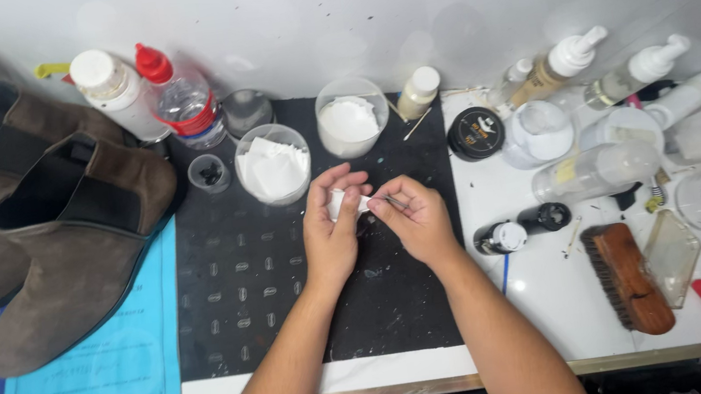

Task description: The person repeatedly wipes a small metal tool with white paper towels, folding and replacing the towels as they become soiled. The person works at a cluttered bench with various bottles and containers nearby.

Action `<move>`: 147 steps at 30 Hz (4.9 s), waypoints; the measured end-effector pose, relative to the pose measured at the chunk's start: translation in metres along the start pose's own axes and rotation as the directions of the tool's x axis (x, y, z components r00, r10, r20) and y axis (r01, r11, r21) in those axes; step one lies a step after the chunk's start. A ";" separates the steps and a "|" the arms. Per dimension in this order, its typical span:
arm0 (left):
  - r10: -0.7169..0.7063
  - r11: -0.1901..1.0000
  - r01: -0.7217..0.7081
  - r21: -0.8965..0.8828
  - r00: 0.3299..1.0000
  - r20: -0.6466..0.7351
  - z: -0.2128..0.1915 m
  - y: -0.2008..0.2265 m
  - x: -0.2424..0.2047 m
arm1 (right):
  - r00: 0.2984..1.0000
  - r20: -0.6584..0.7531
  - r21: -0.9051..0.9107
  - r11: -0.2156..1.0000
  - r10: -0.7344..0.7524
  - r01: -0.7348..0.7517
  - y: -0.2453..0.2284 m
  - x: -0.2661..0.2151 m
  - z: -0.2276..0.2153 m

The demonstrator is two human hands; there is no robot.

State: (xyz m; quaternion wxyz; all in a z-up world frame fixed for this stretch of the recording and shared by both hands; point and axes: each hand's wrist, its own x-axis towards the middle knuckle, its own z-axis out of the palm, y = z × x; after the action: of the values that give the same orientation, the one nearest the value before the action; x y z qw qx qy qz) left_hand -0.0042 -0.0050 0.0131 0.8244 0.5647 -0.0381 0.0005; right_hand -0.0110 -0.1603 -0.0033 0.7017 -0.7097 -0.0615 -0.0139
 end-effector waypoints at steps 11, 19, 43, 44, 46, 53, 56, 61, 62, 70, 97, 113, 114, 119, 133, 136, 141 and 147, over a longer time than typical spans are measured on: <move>-0.129 0.976 0.135 0.168 0.990 -0.048 0.000 0.001 -0.003 | 0.986 -0.101 0.136 0.983 0.134 -0.120 0.005 0.007 -0.007; -0.002 1.000 -0.001 0.022 0.992 0.127 -0.004 0.008 -0.008 | 0.972 -0.008 0.517 0.833 0.236 -0.198 -0.002 0.008 -0.011; 0.162 0.894 -0.079 0.441 0.975 -0.154 0.000 0.017 -0.009 | 0.981 0.071 0.206 0.959 0.182 -0.193 -0.007 0.005 -0.009; 0.172 0.892 -0.088 0.443 0.973 -0.152 0.000 0.017 -0.009 | 0.983 0.077 0.233 0.956 0.164 -0.178 -0.004 0.006 -0.010; 0.181 0.888 -0.098 0.449 0.973 -0.146 0.000 0.018 -0.009 | 0.987 0.085 0.273 0.950 0.136 -0.154 0.003 0.006 -0.011; 0.209 0.902 -0.162 0.399 0.975 -0.077 0.005 0.031 -0.007 | 0.989 0.125 0.259 0.960 0.078 -0.108 0.013 0.004 -0.012; 0.219 0.881 -0.170 0.442 0.974 -0.062 0.007 0.036 -0.008 | 0.990 0.107 0.251 0.961 0.090 -0.115 0.013 0.005 -0.010; 0.328 0.783 -0.284 0.554 0.944 0.021 0.007 0.035 -0.011 | 0.997 0.054 0.225 0.972 0.052 -0.062 0.012 0.004 -0.004; 0.338 0.767 -0.296 0.570 0.941 0.033 0.007 0.034 -0.012 | 0.998 0.036 0.213 0.975 0.051 -0.057 0.012 0.003 -0.002; 0.442 0.627 -0.404 0.666 0.889 0.123 0.009 0.025 -0.014 | 0.999 -0.017 0.172 0.984 0.046 -0.043 0.007 -0.002 0.009; 0.419 0.505 0.053 0.861 0.857 -0.299 -0.042 0.109 0.019 | 0.997 0.017 0.247 0.966 0.074 -0.076 0.003 0.004 0.006; 0.247 0.928 -0.283 0.244 0.954 0.167 0.000 0.023 -0.009 | 1.000 -0.028 0.242 0.970 0.009 -0.002 0.008 0.002 -0.008; 0.238 0.943 -0.263 0.204 0.961 0.138 0.001 0.019 -0.009 | 1.000 -0.023 0.235 0.972 -0.005 0.010 0.007 0.002 -0.008; 0.252 0.963 -0.257 0.076 0.965 0.069 0.000 0.011 -0.010 | 0.997 0.079 0.176 0.984 0.027 -0.041 -0.001 0.000 -0.003; 0.242 0.957 -0.259 0.133 0.961 0.137 0.002 0.003 -0.009 | 0.973 0.143 0.217 0.953 0.181 -0.209 0.008 0.003 -0.008; 0.135 0.969 -0.143 0.201 0.989 0.053 0.002 0.000 -0.010 | 0.974 0.135 0.286 0.934 0.183 -0.215 0.007 0.004 -0.009; 0.005 0.958 0.029 0.285 0.993 -0.118 0.000 0.006 -0.006 | 0.992 0.048 0.163 0.979 0.117 -0.124 -0.005 0.004 -0.011; 0.133 0.870 -0.090 0.485 0.990 -0.054 0.000 0.020 -0.009 | 0.990 0.131 0.013 0.998 0.052 -0.054 -0.020 0.005 -0.021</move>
State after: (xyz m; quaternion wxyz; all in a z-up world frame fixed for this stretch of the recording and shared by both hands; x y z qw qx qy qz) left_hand -0.0137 0.0024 0.0312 0.6577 0.7480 -0.0339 0.0819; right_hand -0.0070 -0.1810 0.0171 0.7022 -0.7046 -0.0885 0.0516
